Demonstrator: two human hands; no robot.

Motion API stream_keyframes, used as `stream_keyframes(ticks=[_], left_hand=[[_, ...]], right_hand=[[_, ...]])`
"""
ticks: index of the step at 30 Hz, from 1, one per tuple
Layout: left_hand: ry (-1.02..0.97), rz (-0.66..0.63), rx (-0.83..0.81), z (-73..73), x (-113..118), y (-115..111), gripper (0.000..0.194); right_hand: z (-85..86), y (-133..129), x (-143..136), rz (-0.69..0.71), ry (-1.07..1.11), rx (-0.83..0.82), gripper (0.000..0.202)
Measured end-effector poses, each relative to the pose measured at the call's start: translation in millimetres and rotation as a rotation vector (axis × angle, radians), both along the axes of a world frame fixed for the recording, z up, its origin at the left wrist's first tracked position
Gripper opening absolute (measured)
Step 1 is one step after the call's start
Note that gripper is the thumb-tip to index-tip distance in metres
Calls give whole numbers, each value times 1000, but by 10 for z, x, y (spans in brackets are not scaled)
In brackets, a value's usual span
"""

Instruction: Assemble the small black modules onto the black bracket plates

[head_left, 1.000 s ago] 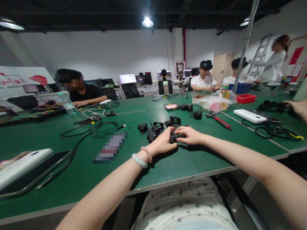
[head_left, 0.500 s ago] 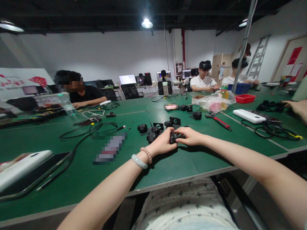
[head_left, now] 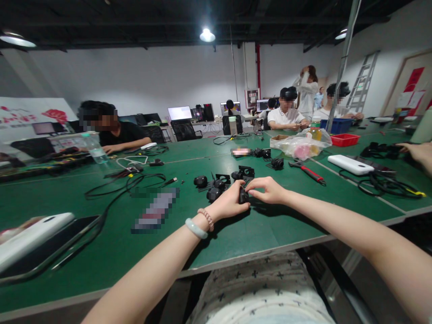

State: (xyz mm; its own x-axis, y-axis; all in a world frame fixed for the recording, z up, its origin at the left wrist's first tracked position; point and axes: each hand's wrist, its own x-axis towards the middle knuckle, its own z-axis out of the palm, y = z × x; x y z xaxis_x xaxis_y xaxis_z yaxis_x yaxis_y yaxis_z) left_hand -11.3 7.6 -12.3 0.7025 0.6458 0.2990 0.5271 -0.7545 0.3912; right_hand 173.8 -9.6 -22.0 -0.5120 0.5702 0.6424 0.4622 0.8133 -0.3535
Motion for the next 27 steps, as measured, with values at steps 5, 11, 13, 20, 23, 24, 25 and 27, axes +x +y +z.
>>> stream_keyframes(ticks=[5,11,13,20,23,24,25,27], left_hand=[[14,15,1,4,1,0,61],[6,3,17,-23,-3,25,61],[-2,-3,18,-26,-6,29,61],[17,6,-8,-10,-14,11,60],[22,5,-8,2,-14,-2,60],[21,2,-9,6,-14,-6,60],[19,0,-11,11,-14,-9,59],[13,-1,-17,17,-15,-13,59]], right_hand=[[-7,18,11,-7,15,-49,19],[-46,54,19,-38,17,-124,21],[-52,63,19,-49,10,-140,22],[-60,67,7,-60,-53,-198,28],[-69,70,-1,-39,-93,-199,27],[-70,72,-3,-31,-103,-196,26],[-71,73,-5,-26,-110,-194,26],[-70,75,-8,-23,-118,-195,25]])
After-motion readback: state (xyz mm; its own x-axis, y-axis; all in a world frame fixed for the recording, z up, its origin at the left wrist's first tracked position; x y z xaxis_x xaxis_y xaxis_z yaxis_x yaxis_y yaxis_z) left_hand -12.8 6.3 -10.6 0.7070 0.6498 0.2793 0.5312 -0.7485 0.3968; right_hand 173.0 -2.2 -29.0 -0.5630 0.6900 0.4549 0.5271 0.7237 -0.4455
